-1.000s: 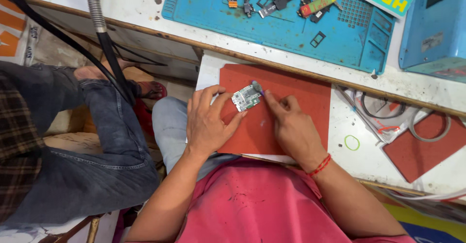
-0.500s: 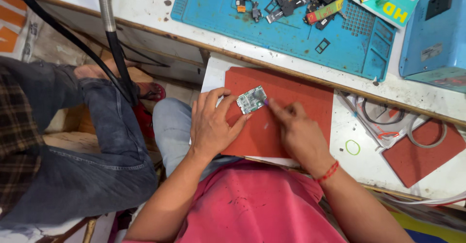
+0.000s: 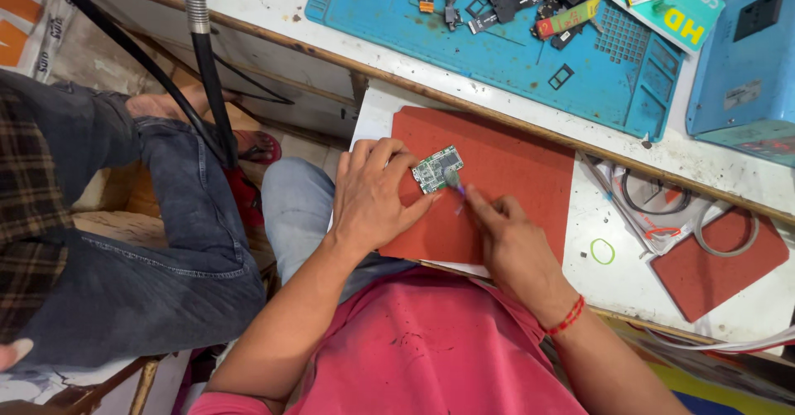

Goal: The person uses a small brush to clean a small electronic circuit board resting on a red mat. They repeatedly scrub the surface of the board with the brush, focusing on different areas of the component.

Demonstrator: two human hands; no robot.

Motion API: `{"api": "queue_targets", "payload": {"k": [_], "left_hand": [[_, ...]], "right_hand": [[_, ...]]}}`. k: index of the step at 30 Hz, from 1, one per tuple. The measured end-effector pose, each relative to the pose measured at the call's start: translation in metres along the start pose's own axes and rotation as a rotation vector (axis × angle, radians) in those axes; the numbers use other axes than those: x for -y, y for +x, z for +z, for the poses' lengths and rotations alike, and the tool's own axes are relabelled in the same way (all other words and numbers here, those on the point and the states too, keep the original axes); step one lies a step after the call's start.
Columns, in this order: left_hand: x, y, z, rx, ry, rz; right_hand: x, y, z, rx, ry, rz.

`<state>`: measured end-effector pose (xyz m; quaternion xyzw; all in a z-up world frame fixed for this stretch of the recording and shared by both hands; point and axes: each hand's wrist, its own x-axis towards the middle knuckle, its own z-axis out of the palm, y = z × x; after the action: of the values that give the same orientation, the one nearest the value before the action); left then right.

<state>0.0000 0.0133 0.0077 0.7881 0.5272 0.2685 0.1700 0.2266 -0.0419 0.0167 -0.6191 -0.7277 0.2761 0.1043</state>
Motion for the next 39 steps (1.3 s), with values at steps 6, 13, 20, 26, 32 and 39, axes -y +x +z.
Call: {"api": "queue_targets", "payload": {"k": [6,13,20,26,32,39], "left_hand": [[-0.002,0.001,0.002,-0.055,-0.028,-0.022],[-0.002,-0.006,0.007,-0.026,-0.038,-0.039],[-0.002,0.001,0.002,-0.025,-0.063,-0.046],[-0.004,0.001,0.001,-0.027,-0.043,-0.016],[-0.005,-0.003,0.003,-0.047,-0.046,-0.053],[-0.001,-0.004,0.004,-0.034,-0.037,-0.062]], "right_hand": [[0.005,0.026,0.003,-0.066,0.012,0.074],[-0.002,0.006,0.005,-0.125,0.001,0.018],[0.003,0.011,-0.004,-0.039,-0.148,0.023],[0.008,0.010,-0.001,-0.025,-0.146,-0.096],[0.011,0.016,0.002,-0.074,-0.236,-0.107],[0.005,0.021,-0.007,-0.039,-0.184,-0.046]]}}
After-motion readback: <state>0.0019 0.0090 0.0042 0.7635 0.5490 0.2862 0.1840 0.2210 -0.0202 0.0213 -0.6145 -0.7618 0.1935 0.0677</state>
